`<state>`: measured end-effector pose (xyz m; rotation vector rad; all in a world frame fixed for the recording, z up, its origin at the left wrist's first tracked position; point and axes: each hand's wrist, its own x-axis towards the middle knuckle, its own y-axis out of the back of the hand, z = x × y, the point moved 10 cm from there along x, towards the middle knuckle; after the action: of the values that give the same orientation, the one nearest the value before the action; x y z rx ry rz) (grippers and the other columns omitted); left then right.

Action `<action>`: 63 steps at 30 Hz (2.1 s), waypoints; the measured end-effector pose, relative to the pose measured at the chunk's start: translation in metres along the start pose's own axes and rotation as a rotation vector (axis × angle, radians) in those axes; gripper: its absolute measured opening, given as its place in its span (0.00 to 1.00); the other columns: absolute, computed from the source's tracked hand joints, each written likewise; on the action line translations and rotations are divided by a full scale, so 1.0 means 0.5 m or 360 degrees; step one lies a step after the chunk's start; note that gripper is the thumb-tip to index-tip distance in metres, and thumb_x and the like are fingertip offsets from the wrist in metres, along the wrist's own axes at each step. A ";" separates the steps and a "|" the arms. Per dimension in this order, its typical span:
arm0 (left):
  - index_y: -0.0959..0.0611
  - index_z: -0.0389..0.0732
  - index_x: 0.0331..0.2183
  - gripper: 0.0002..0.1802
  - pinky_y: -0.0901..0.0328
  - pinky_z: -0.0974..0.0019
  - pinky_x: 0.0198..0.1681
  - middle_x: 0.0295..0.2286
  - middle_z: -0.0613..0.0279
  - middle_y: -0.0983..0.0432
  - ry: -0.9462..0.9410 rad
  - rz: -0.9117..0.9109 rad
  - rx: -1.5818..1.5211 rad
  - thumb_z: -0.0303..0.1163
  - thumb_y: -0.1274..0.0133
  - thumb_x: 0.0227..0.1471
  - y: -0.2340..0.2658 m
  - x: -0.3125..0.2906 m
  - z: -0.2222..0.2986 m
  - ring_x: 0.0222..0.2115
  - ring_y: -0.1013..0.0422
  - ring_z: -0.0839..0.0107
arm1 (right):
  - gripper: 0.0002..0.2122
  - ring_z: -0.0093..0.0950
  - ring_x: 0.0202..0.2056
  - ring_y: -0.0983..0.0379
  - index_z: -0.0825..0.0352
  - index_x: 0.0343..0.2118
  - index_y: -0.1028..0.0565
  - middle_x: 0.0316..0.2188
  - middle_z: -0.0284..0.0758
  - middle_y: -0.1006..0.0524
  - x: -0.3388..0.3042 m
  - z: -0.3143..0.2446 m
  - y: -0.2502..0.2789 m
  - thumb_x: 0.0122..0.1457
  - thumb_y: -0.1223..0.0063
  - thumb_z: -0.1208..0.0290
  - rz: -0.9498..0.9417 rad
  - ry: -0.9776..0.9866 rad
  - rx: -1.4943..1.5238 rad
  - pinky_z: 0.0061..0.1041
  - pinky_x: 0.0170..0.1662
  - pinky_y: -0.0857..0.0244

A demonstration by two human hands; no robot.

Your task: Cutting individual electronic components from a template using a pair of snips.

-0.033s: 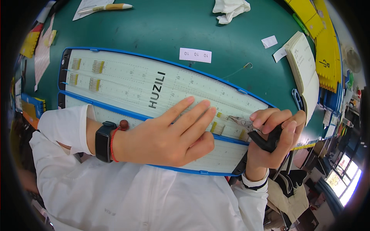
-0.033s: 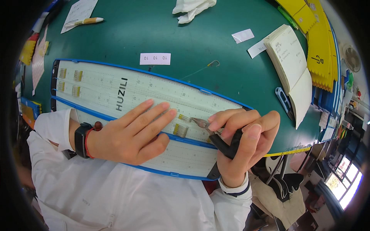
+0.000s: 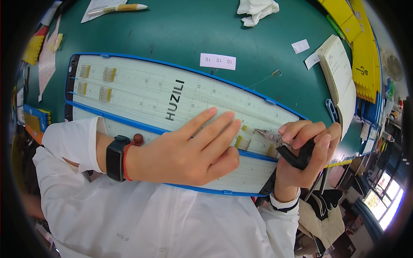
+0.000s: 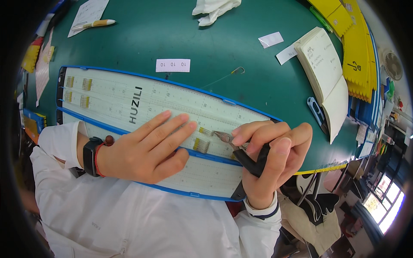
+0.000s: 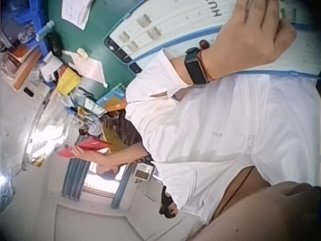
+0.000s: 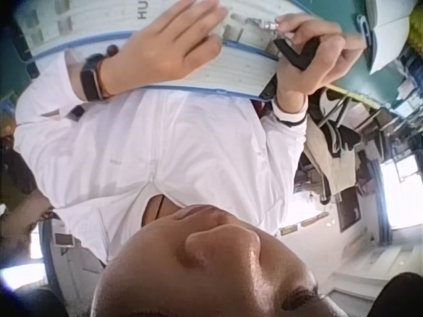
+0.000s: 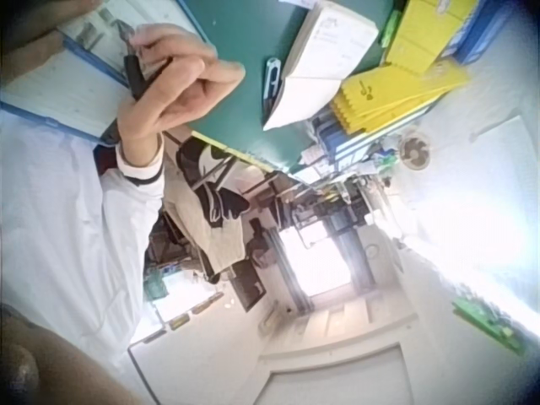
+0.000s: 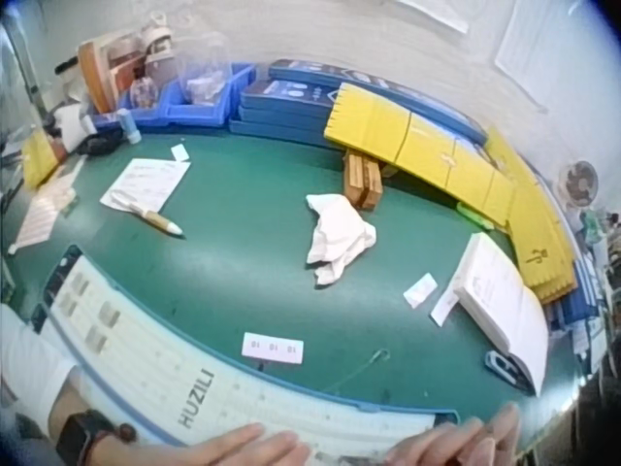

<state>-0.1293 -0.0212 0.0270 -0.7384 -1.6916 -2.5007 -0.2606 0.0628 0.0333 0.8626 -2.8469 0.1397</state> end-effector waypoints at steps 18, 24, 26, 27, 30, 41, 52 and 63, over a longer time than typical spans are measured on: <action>0.28 0.40 0.28 0.06 0.35 0.50 0.51 0.43 0.45 0.27 -0.0083 -0.0035 0.0037 0.31 0.48 0.49 -0.004 0.002 0.007 0.46 0.29 0.50 | 0.10 0.27 0.25 0.31 0.69 0.38 0.36 0.25 0.36 0.28 0.033 -0.093 0.121 0.61 0.52 0.68 0.0264 0.0332 -0.0941 0.20 0.31 0.37; 0.27 0.41 0.29 0.06 0.35 0.51 0.51 0.42 0.48 0.26 -0.0110 0.0007 0.0054 0.31 0.48 0.49 0.006 -0.003 0.013 0.45 0.29 0.52 | 0.17 0.37 0.48 0.32 0.64 0.48 0.28 0.50 0.38 0.29 0.055 -0.016 0.074 0.54 0.42 0.71 -0.0456 0.0076 -0.1952 0.28 0.49 0.39; 0.27 0.40 0.29 0.06 0.35 0.51 0.51 0.42 0.48 0.26 -0.0103 0.0029 0.0067 0.31 0.48 0.48 0.009 -0.006 0.010 0.45 0.29 0.52 | 0.15 0.37 0.47 0.32 0.64 0.47 0.27 0.49 0.37 0.29 0.076 -0.023 0.019 0.55 0.44 0.72 -0.0630 0.0101 -0.1901 0.28 0.48 0.38; 0.27 0.40 0.29 0.06 0.35 0.51 0.50 0.42 0.48 0.26 -0.0101 0.0041 0.0069 0.30 0.48 0.47 0.012 -0.007 0.008 0.46 0.29 0.53 | 0.14 0.37 0.46 0.31 0.64 0.45 0.26 0.48 0.37 0.28 0.081 -0.024 -0.021 0.55 0.46 0.73 -0.0798 0.0110 -0.1846 0.28 0.47 0.38; 0.26 0.41 0.30 0.07 0.36 0.51 0.51 0.42 0.49 0.26 -0.0120 0.0030 0.0111 0.32 0.48 0.47 0.015 -0.016 0.005 0.46 0.30 0.52 | 0.11 0.34 0.41 0.27 0.65 0.40 0.26 0.39 0.36 0.24 0.139 -0.006 -0.082 0.53 0.47 0.79 -0.0769 0.0217 -0.1603 0.26 0.41 0.35; 0.23 0.39 0.32 0.10 0.38 0.52 0.52 0.40 0.51 0.25 -0.0094 0.0221 0.0209 0.34 0.51 0.47 -0.003 -0.004 0.023 0.45 0.30 0.55 | 0.12 0.34 0.33 0.28 0.69 0.34 0.32 0.27 0.40 0.29 0.123 0.029 -0.090 0.48 0.56 0.91 -0.0795 0.0261 -0.1824 0.29 0.37 0.34; 0.22 0.36 0.33 0.12 0.38 0.55 0.54 0.42 0.47 0.26 -0.0033 -0.0078 0.0257 0.32 0.49 0.44 0.017 -0.015 0.012 0.46 0.30 0.56 | 0.17 0.32 0.35 0.33 0.72 0.40 0.36 0.32 0.40 0.33 0.055 -0.076 -0.027 0.47 0.65 0.94 -0.0283 0.0040 -0.1352 0.23 0.42 0.36; 0.26 0.43 0.50 0.31 0.46 0.45 0.57 0.56 0.49 0.41 0.0120 -0.0288 -0.0022 0.43 0.43 0.43 -0.007 0.068 0.016 0.56 0.44 0.43 | 0.20 0.36 0.34 0.35 0.70 0.38 0.33 0.31 0.37 0.30 -0.038 -0.015 -0.022 0.38 0.53 0.93 -0.0479 0.0028 -0.1733 0.31 0.38 0.40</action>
<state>-0.1577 -0.0050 0.0400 -0.5058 -1.7919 -2.6223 -0.2378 0.0651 0.0375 0.9265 -2.1618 -1.2678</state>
